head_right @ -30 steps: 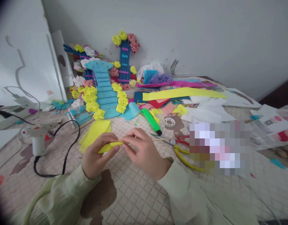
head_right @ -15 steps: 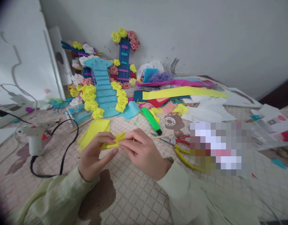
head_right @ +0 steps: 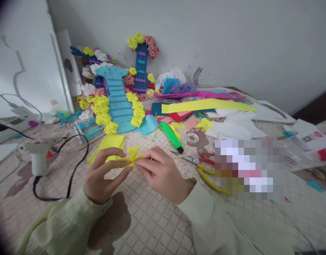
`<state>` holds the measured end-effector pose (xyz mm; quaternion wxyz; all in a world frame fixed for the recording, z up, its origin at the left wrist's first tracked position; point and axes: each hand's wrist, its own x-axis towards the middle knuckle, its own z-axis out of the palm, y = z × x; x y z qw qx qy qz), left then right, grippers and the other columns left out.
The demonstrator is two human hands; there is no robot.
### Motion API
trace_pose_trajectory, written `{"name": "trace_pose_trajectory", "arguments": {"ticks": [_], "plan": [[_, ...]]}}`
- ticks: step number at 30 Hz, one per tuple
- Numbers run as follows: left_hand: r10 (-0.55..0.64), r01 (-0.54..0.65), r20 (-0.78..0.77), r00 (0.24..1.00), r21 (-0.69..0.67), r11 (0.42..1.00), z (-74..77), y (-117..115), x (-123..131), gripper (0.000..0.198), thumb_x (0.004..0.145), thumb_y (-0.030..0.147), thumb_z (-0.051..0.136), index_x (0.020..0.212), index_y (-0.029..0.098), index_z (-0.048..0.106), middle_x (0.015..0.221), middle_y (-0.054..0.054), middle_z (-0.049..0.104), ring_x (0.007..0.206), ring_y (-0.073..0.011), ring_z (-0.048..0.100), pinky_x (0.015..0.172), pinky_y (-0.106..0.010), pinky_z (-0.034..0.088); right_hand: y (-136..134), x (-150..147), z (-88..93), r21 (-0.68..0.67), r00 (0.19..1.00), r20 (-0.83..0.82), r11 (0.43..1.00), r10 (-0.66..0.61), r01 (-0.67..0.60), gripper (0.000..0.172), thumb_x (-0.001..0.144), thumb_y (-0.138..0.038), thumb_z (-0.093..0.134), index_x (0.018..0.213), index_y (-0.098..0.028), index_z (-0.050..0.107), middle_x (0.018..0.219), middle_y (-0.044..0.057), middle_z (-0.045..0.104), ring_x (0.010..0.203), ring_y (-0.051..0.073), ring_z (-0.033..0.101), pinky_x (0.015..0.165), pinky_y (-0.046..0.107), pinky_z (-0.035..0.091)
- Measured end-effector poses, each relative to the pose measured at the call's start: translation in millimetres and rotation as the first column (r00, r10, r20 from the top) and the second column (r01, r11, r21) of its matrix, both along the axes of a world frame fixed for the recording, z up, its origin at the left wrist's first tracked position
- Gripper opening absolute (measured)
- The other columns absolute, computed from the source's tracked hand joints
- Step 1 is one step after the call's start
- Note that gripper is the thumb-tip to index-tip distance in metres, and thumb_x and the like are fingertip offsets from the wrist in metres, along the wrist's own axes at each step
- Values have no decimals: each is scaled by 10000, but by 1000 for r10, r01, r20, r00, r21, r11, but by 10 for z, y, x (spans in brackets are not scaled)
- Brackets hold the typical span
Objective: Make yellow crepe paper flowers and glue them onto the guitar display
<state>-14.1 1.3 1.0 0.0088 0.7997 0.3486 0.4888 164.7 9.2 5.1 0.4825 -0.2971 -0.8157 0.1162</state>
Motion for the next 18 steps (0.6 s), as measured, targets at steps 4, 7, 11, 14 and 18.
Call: {"name": "trace_pose_trajectory", "arguments": {"ticks": [4, 7, 11, 14, 18], "plan": [[16, -13, 24, 1000, -113, 994, -15, 9, 17, 170, 665, 108, 646, 813, 174, 594, 890, -49, 561, 845, -175, 539, 753, -347, 451, 5, 3, 9, -16, 1000, 10, 1000, 13, -13, 116, 798, -126, 550, 822, -177, 651, 734, 29, 573, 710, 125, 533, 612, 269, 470], [-13, 44, 110, 994, -283, 958, -33, 16, 34, 132, 687, 130, 626, 808, 166, 588, 866, -54, 573, 840, -174, 543, 761, -340, 445, 25, 18, 10, -45, 1000, 11, 999, 13, -13, 122, 796, -135, 556, 855, -186, 650, 755, 28, 577, 710, 123, 542, 612, 264, 476], [64, 176, 386, 920, -556, 812, -74, 50, 25, 63, 726, 192, 604, 774, 160, 581, 804, -38, 584, 788, -151, 559, 714, -290, 460, 83, 74, 33, -153, 999, 49, 988, 0, 8, 180, 792, -141, 561, 947, -203, 629, 864, 38, 593, 792, 136, 565, 689, 279, 487], [218, 328, 585, 781, -682, 654, -101, 100, 6, 123, 705, 253, 634, 750, 152, 581, 725, -8, 584, 666, -109, 561, 610, -230, 469, 122, 125, 79, -236, 995, 72, 968, -70, 85, 161, 789, -166, 566, 930, -196, 638, 884, 42, 598, 746, 130, 563, 656, 268, 486], [334, 486, 729, 597, -660, 573, -91, 134, 21, 193, 661, 280, 672, 787, 150, 606, 703, 10, 605, 597, -84, 563, 577, -211, 481, 126, 157, 149, -358, 985, -13, 920, -175, 159, 159, 783, -280, 574, 876, -180, 653, 812, 35, 586, 614, 98, 514, 517, 221, 444]]}}
